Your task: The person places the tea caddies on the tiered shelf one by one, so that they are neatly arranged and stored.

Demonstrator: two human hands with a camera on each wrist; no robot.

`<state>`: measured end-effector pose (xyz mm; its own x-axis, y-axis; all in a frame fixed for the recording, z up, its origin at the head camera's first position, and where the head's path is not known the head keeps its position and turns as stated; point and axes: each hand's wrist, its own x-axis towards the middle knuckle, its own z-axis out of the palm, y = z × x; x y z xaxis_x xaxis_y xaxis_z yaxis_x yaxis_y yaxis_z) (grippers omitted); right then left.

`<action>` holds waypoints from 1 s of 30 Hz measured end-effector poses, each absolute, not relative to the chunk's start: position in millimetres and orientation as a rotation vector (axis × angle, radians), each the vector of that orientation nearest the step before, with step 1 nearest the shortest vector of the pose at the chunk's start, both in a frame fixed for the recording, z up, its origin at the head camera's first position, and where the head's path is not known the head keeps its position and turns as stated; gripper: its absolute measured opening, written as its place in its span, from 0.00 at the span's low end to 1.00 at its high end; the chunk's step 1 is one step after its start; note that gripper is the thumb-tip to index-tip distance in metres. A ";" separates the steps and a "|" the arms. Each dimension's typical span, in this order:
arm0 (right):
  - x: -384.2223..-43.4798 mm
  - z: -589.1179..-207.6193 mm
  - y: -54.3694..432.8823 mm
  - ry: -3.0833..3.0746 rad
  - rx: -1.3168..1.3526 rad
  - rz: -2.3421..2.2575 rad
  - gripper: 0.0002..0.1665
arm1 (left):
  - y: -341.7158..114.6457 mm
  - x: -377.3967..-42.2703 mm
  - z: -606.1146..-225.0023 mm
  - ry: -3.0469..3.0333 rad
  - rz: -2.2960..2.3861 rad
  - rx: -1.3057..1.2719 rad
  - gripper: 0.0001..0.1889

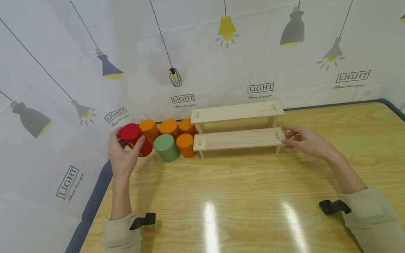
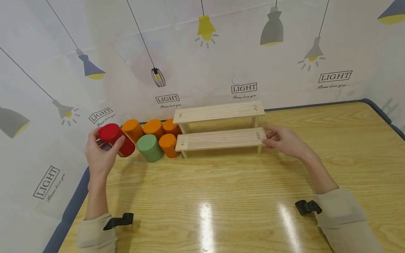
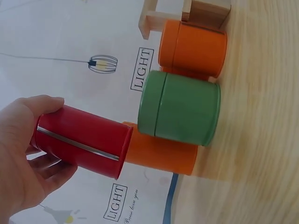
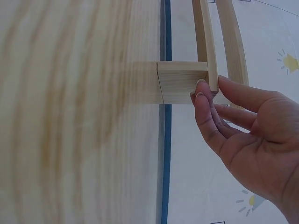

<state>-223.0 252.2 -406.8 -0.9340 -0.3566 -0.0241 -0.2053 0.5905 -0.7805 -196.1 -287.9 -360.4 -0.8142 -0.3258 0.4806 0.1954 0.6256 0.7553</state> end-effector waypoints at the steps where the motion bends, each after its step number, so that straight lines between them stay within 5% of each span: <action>1: -223.2 -406.7 252.3 2.639 -0.470 -1.264 0.38 | -286.0 -195.7 -358.5 -2.243 -1.149 0.091 0.34; 30: -222.7 -406.3 252.0 2.629 -0.473 -1.281 0.38 | -173.4 -202.6 -352.6 -2.184 -1.393 -0.417 0.33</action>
<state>-222.7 252.0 -406.3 -0.9334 -0.3582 -0.0209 -0.2043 0.5784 -0.7897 -202.6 -173.4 -352.6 -0.8218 -0.0159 0.5696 0.5099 0.4258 0.7475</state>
